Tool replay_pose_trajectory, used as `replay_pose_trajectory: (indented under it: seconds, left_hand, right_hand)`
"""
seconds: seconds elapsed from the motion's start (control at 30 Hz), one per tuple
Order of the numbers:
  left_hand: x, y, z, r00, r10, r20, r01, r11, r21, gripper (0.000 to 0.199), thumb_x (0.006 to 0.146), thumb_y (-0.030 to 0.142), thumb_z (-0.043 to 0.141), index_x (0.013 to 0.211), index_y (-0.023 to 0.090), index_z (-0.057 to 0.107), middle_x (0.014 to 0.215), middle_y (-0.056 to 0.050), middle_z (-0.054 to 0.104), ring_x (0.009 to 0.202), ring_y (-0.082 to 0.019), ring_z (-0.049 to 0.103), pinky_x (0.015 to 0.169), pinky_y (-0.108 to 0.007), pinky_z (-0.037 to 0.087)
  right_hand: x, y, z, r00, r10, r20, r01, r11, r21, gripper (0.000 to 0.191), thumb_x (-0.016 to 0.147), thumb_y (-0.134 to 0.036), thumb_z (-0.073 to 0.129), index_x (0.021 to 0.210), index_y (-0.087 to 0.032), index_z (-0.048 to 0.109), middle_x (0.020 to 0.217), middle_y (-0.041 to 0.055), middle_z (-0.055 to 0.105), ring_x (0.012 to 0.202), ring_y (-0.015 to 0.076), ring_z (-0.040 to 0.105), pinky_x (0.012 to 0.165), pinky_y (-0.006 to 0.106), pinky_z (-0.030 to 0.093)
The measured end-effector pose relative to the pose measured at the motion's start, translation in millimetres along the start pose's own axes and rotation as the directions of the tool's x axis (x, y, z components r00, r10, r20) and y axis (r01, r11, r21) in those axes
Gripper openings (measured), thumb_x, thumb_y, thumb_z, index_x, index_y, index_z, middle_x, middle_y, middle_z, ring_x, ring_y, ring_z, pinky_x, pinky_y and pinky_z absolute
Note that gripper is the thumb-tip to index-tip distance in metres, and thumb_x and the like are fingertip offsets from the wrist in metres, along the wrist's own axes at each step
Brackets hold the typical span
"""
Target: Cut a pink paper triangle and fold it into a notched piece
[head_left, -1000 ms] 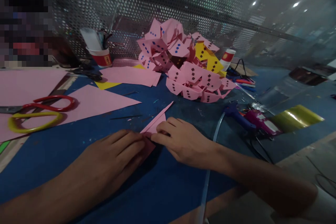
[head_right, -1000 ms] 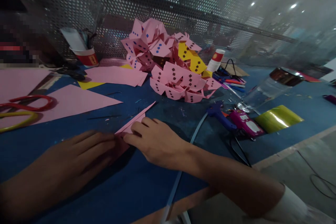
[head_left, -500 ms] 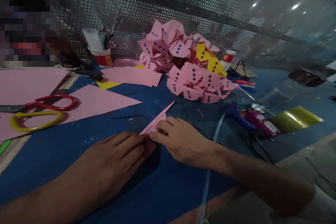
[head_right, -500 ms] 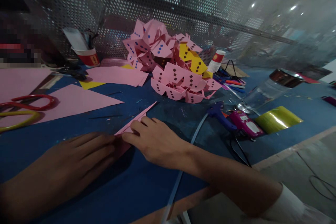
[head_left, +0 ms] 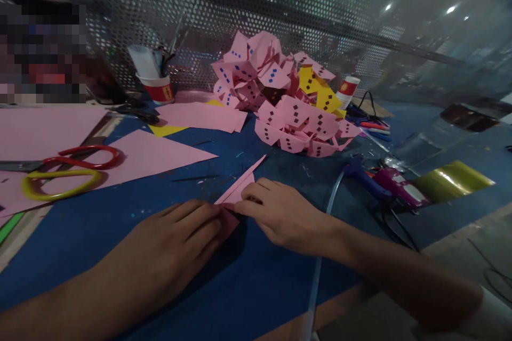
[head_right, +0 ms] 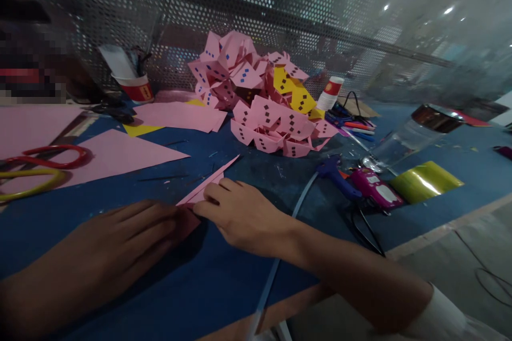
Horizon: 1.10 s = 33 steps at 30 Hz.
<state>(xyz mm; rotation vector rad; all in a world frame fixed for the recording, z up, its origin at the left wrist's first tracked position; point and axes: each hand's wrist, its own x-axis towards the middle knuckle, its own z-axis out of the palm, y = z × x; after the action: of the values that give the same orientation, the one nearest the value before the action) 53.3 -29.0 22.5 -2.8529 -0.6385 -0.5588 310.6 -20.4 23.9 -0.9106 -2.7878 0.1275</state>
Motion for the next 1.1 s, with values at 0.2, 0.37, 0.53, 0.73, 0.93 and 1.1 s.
replay_pose_trajectory:
  seconds: [0.2,0.37,0.53,0.73,0.93,1.1]
  left_hand:
    - [-0.6,1.2,-1.0,1.0,-0.009,-0.021,0.009,1.0,0.006,0.048,0.112,0.017,0.03,0.099,0.019,0.076,0.098,-0.006,0.075,0.086,-0.02,0.065,0.077,-0.034,0.052]
    - [0.1,0.3,-0.8,0.999,0.003,-0.041,-0.005,1.0,-0.029,0.044,0.111,0.015,0.032,0.104,0.018,0.076,0.098,-0.006,0.074,0.086,-0.02,0.063,0.078,-0.034,0.051]
    - [1.9,0.1,-2.9,1.0,0.006,-0.011,-0.006,1.0,0.01,0.047,0.112,0.016,0.03,0.1,0.018,0.076,0.096,-0.005,0.075,0.084,-0.019,0.065,0.076,-0.034,0.053]
    - [1.8,0.9,-0.2,1.0,0.001,-0.029,0.0,1.0,0.016,0.047,0.112,0.016,0.031,0.097,0.016,0.075,0.096,-0.006,0.075,0.085,-0.02,0.066,0.075,-0.035,0.052]
    - [0.7,2.4,-0.5,1.0,-0.006,-0.017,0.006,1.0,0.029,0.049,0.113,0.016,0.028,0.095,0.017,0.075,0.096,-0.007,0.074,0.084,-0.02,0.063,0.075,-0.034,0.049]
    - [-0.2,1.1,-1.2,1.0,-0.006,0.007,0.005,1.0,0.028,0.049,0.113,0.016,0.029,0.098,0.016,0.076,0.096,-0.007,0.074,0.083,-0.02,0.063,0.075,-0.035,0.05]
  right_hand:
    - [-6.4,1.0,-7.2,1.0,0.015,0.013,-0.016,0.997,0.08,0.026,0.102,-0.008,0.047,0.118,-0.016,0.066,0.119,0.0093,0.067,0.107,0.0216,0.055,0.092,0.036,0.049]
    - [-5.3,0.5,-6.7,1.0,0.025,0.007,-0.026,0.995,0.099,0.027,0.1,-0.007,0.047,0.12,-0.014,0.065,0.121,0.0105,0.067,0.108,0.0218,0.055,0.096,0.036,0.048]
    - [-4.7,0.8,-6.0,0.999,0.041,0.015,-0.042,0.995,0.091,0.026,0.101,-0.007,0.045,0.115,-0.014,0.065,0.118,0.0108,0.067,0.106,0.0217,0.055,0.092,0.036,0.049]
    - [-4.3,0.0,-3.0,0.999,0.04,-0.013,-0.039,0.997,0.06,0.027,0.102,-0.008,0.046,0.12,-0.016,0.064,0.117,0.0099,0.066,0.104,0.0215,0.054,0.089,0.036,0.047]
    - [-0.7,-0.9,1.5,1.0,-0.022,-0.021,0.021,0.998,-0.051,0.03,0.102,-0.007,0.047,0.123,-0.019,0.065,0.11,0.0094,0.063,0.096,0.0214,0.049,0.081,0.035,0.044]
    - [-3.5,0.1,0.3,0.999,-0.028,-0.021,0.027,0.999,-0.046,0.03,0.101,-0.006,0.046,0.12,-0.018,0.066,0.111,0.0087,0.064,0.095,0.0209,0.049,0.082,0.034,0.045]
